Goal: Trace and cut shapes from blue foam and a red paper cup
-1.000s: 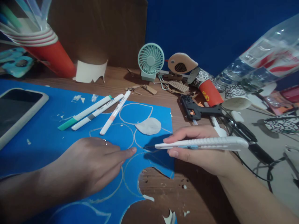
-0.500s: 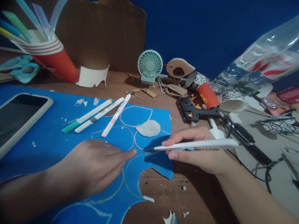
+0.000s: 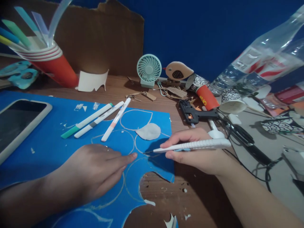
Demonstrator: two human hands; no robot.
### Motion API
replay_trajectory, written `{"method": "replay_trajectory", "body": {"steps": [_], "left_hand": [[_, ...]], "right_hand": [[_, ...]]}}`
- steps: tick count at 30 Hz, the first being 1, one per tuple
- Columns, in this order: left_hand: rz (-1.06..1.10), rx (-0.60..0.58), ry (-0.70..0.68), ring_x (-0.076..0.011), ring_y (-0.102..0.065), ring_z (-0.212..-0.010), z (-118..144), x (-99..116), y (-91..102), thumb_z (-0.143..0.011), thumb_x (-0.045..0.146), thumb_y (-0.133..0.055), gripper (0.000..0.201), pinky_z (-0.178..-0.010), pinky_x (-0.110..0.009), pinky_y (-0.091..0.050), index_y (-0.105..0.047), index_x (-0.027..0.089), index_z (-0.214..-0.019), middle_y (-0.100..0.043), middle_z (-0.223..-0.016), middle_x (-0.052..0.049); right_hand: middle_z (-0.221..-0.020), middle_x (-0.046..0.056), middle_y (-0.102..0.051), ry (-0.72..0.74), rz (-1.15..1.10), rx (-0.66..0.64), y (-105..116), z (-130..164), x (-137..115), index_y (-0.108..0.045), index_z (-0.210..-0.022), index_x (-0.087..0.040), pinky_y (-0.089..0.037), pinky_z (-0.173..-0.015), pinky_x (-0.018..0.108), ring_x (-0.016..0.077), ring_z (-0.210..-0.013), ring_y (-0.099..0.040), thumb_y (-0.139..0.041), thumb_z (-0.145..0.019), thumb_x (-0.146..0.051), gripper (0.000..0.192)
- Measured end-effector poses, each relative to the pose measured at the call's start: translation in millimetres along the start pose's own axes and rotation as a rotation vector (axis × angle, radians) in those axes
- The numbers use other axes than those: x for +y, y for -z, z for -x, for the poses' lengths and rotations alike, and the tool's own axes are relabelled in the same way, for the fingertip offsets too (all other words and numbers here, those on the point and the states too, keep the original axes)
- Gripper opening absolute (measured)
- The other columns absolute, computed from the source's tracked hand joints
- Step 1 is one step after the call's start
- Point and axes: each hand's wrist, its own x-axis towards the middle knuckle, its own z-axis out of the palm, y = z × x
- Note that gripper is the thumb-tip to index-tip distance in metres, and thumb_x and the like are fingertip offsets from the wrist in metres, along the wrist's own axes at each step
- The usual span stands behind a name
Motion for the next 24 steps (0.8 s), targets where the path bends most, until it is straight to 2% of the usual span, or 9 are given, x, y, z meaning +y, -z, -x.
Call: {"method": "replay_trajectory", "body": {"steps": [5,12,18,22,24], "left_hand": [[0.017,-0.019,0.005,-0.0164,-0.057,-0.052,-1.0,-0.3,0.5,-0.081,0.021,-0.044,0.033,-0.046,-0.031,-0.043,-0.054,0.019,-0.113,-0.063,-0.064,0.002],[0.012,-0.013,0.004,-0.0159,-0.056,-0.052,-1.5,0.1,0.7,-0.081,0.019,-0.044,0.033,-0.046,-0.03,-0.041,-0.055,0.018,-0.112,-0.062,-0.063,0.001],[0.003,-0.023,0.009,-0.016,-0.057,-0.053,-1.1,0.1,0.2,-0.081,0.022,-0.044,0.033,-0.047,-0.029,-0.041,-0.055,0.02,-0.112,-0.063,-0.064,0.002],[0.0,-0.048,0.018,-0.0161,-0.057,-0.052,-0.6,0.9,1.6,-0.08,0.02,-0.045,0.034,-0.045,-0.029,-0.04,-0.055,0.021,-0.112,-0.062,-0.063,0.003],[0.0,-0.049,0.021,-0.0157,-0.056,-0.051,-0.7,0.8,1.6,-0.079,0.019,-0.046,0.035,-0.044,-0.028,-0.039,-0.055,0.021,-0.113,-0.061,-0.061,0.003]], "right_hand": [[-0.075,0.002,-0.072,0.015,0.035,-0.02,3.2,-2.8,-3.9,-0.071,-0.077,-0.02,-0.054,-0.056,0.019,0.0134,-0.062,-0.066,-0.073,-0.064,-0.023,0.014],[-0.077,0.002,-0.072,0.015,0.009,-0.022,4.4,-1.8,-2.2,-0.072,-0.077,-0.022,-0.055,-0.059,0.019,0.0149,-0.067,-0.067,-0.074,-0.062,-0.023,0.015],[-0.078,0.005,-0.072,-0.016,-0.092,0.005,0.0,-3.6,0.8,-0.072,-0.075,-0.02,-0.056,-0.062,0.024,0.0179,-0.069,-0.067,-0.075,-0.06,-0.024,0.017],[-0.072,0.004,-0.07,-0.066,-0.192,-0.023,-3.0,-4.2,0.1,-0.071,-0.074,-0.02,-0.051,-0.053,0.02,0.0141,-0.061,-0.064,-0.076,-0.059,-0.027,0.017],[-0.067,0.003,-0.068,-0.061,-0.275,-0.042,-7.2,-3.4,-0.1,-0.07,-0.074,-0.02,-0.047,-0.048,0.019,0.0131,-0.057,-0.06,-0.076,-0.058,-0.035,0.023]]}}
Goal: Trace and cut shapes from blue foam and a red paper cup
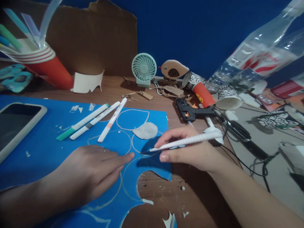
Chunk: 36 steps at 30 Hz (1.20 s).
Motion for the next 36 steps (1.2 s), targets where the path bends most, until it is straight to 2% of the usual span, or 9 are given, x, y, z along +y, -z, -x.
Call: {"method": "replay_trajectory", "body": {"steps": [3,6,8,13,23,27,36], "left_hand": [[0.008,-0.023,0.012,-0.015,-0.057,-0.053,-0.7,-0.3,-0.3,-0.08,0.02,-0.046,0.035,-0.046,-0.027,-0.039,-0.054,0.021,-0.114,-0.062,-0.063,0.003],[0.011,-0.051,0.032,-0.0148,-0.058,-0.054,-1.7,0.4,-0.1,-0.08,0.02,-0.046,0.036,-0.047,-0.027,-0.04,-0.054,0.022,-0.114,-0.062,-0.063,0.003],[0.009,-0.068,0.046,-0.0153,-0.058,-0.053,-2.3,1.1,0.3,-0.079,0.02,-0.045,0.036,-0.046,-0.028,-0.04,-0.054,0.024,-0.114,-0.062,-0.062,0.003],[0.021,-0.105,0.081,-0.0163,-0.059,-0.055,-2.8,2.0,0.9,-0.08,0.021,-0.044,0.035,-0.049,-0.029,-0.041,-0.053,0.026,-0.114,-0.063,-0.064,0.003],[-0.018,-0.09,0.095,-0.015,-0.058,-0.052,-3.8,2.1,-0.2,-0.078,0.02,-0.045,0.035,-0.046,-0.028,-0.041,-0.056,0.031,-0.11,-0.062,-0.06,0.007],[-0.018,-0.077,0.084,-0.0145,-0.057,-0.05,-3.6,1.9,-0.8,-0.078,0.02,-0.045,0.035,-0.046,-0.027,-0.04,-0.056,0.03,-0.109,-0.062,-0.059,0.007],[-0.019,-0.121,0.094,-0.0146,-0.058,-0.053,-4.9,2.1,0.7,-0.078,0.019,-0.045,0.037,-0.048,-0.028,-0.043,-0.055,0.031,-0.112,-0.065,-0.064,0.006]], "right_hand": [[-0.058,0.002,-0.062,0.014,-0.077,0.066,-8.7,0.6,2.5,-0.068,-0.074,-0.019,-0.041,-0.043,0.021,0.0119,-0.05,-0.054,-0.068,-0.063,-0.047,0.029],[-0.047,-0.001,-0.054,-0.033,0.017,0.185,-14.8,-0.2,3.5,-0.064,-0.063,-0.02,-0.035,-0.04,0.021,0.0096,-0.043,-0.046,-0.062,-0.072,-0.039,0.022],[-0.044,-0.002,-0.052,-0.047,0.109,0.217,-14.9,-1.1,3.2,-0.059,-0.053,-0.02,-0.033,-0.04,0.022,0.0101,-0.043,-0.045,-0.062,-0.072,-0.035,0.024],[-0.046,0.0,-0.054,-0.036,0.196,0.18,-7.4,-3.3,1.9,-0.058,-0.05,-0.021,-0.031,-0.039,0.024,0.0115,-0.045,-0.046,-0.065,-0.07,-0.035,0.025],[-0.04,-0.002,-0.051,-0.032,0.272,0.176,-0.2,-6.0,-4.3,-0.06,-0.05,-0.02,-0.023,-0.032,0.022,0.0072,-0.035,-0.038,-0.067,-0.067,-0.034,0.023],[-0.041,-0.001,-0.052,-0.04,0.312,0.158,3.1,-6.2,-5.8,-0.062,-0.051,-0.02,-0.022,-0.032,0.021,0.0074,-0.037,-0.04,-0.067,-0.067,-0.034,0.023],[-0.042,-0.001,-0.053,-0.15,0.281,0.169,13.6,-6.1,-4.0,-0.066,-0.059,-0.018,-0.022,-0.031,0.019,0.0069,-0.036,-0.04,-0.069,-0.065,-0.037,0.02]]}}
